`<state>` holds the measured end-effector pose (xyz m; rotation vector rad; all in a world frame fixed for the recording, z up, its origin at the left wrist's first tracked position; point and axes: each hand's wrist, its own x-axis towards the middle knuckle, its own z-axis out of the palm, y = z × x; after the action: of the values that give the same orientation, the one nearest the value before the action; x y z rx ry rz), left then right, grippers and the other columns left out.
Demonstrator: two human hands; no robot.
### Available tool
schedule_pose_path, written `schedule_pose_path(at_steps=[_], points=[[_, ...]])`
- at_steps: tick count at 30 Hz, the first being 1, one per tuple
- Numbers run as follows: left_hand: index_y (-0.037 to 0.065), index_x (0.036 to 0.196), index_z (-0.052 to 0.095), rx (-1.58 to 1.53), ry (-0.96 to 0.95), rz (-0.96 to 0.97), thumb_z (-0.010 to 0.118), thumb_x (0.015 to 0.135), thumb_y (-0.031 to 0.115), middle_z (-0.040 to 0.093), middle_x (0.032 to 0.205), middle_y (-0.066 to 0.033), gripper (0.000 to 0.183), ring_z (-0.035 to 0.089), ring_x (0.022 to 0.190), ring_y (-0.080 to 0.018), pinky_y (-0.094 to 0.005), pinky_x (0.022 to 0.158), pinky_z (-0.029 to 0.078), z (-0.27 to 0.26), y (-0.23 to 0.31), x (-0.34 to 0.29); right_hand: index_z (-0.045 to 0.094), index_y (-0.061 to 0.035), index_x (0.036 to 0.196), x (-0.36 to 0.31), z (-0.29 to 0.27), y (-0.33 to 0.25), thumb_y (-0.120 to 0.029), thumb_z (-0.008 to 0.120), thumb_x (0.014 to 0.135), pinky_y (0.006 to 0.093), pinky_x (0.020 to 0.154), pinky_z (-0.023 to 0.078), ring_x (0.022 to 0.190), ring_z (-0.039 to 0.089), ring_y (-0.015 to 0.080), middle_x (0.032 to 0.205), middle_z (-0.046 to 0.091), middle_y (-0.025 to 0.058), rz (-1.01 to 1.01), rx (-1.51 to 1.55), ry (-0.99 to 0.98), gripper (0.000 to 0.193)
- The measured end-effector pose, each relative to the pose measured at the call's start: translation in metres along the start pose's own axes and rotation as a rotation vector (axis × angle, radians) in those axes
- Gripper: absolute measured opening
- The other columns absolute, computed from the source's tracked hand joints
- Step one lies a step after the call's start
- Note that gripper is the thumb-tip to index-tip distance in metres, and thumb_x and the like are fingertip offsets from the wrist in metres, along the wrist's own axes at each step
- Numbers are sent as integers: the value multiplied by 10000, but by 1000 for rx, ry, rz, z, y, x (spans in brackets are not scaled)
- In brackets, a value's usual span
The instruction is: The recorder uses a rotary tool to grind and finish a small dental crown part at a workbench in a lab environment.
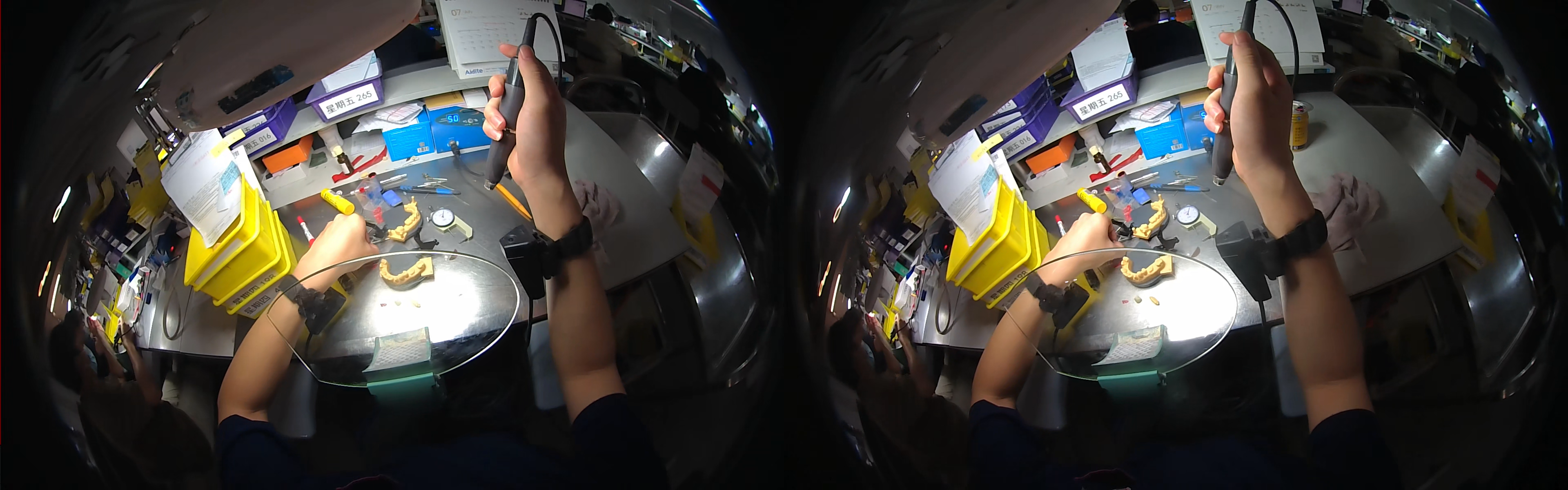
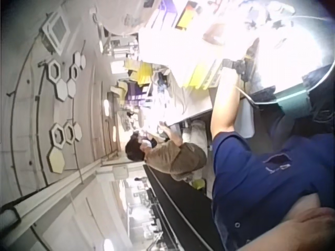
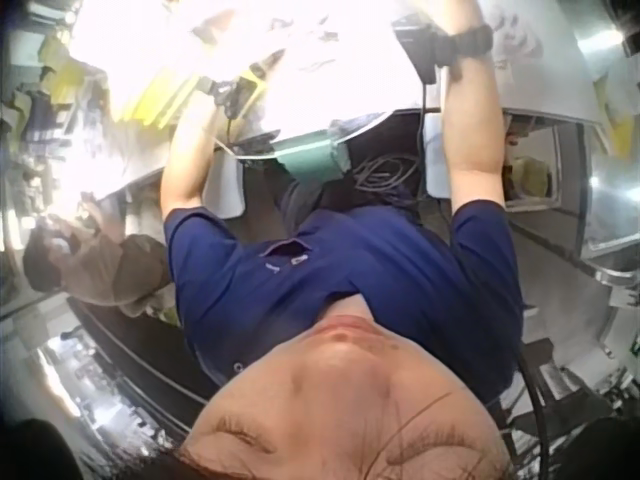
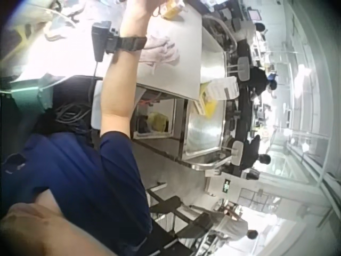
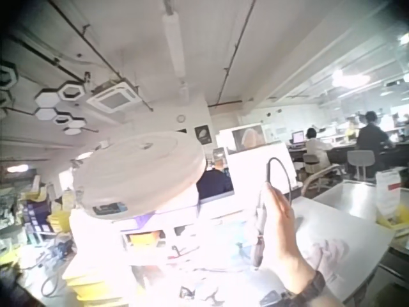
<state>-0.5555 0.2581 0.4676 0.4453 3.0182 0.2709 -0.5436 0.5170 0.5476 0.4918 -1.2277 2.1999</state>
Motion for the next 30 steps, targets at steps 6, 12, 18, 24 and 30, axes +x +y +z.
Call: schedule_pose_path(at_steps=[6, 12, 18, 24, 30], points=[[-46, 739, 611, 40, 16, 9, 700, 680, 148, 634, 688, -213, 221, 646, 659, -312, -364, 648, 516, -4, -4, -2, 506, -74, 1175, 0, 0, 0, -396, 461, 981, 241, 416, 303, 437, 403, 81, 704, 499, 28, 22, 11, 5, 378], [-33, 749, 566, -130, 165, 194, 673, 673, 71, 609, 660, -147, 166, 587, 593, -248, -316, 620, 494, -18, -13, -10, 510, -69, 1121, -3, 6, 9, -397, 469, 975, 232, 410, 315, 437, 412, 84, 684, 497, 31, 66, 4, 12, 362], [-22, 862, 642, -295, 127, 266, 691, 762, 42, 656, 726, -83, 129, 630, 675, -139, -273, 655, 514, -19, -21, -12, 540, -57, 1082, -4, 7, 15, -390, 493, 967, 232, 373, 335, 399, 432, 78, 653, 510, 32, 66, 34, -2, 356], [-27, 940, 676, -499, 209, 276, 680, 831, 74, 688, 798, -90, 149, 665, 750, -137, -278, 685, 527, -10, -36, -8, 537, -71, 1064, -2, 4, 12, -383, 489, 965, 242, 389, 337, 411, 428, 89, 658, 504, 38, 87, 87, 6, 331], [-11, 916, 706, -65, 133, 217, 651, 805, 74, 692, 849, -158, 150, 684, 768, -255, -321, 719, 536, -3, -30, -8, 502, -52, 1139, -4, 5, 10, -390, 461, 975, 243, 410, 312, 431, 401, 84, 673, 483, 24, 104, 65, 8, 378]])
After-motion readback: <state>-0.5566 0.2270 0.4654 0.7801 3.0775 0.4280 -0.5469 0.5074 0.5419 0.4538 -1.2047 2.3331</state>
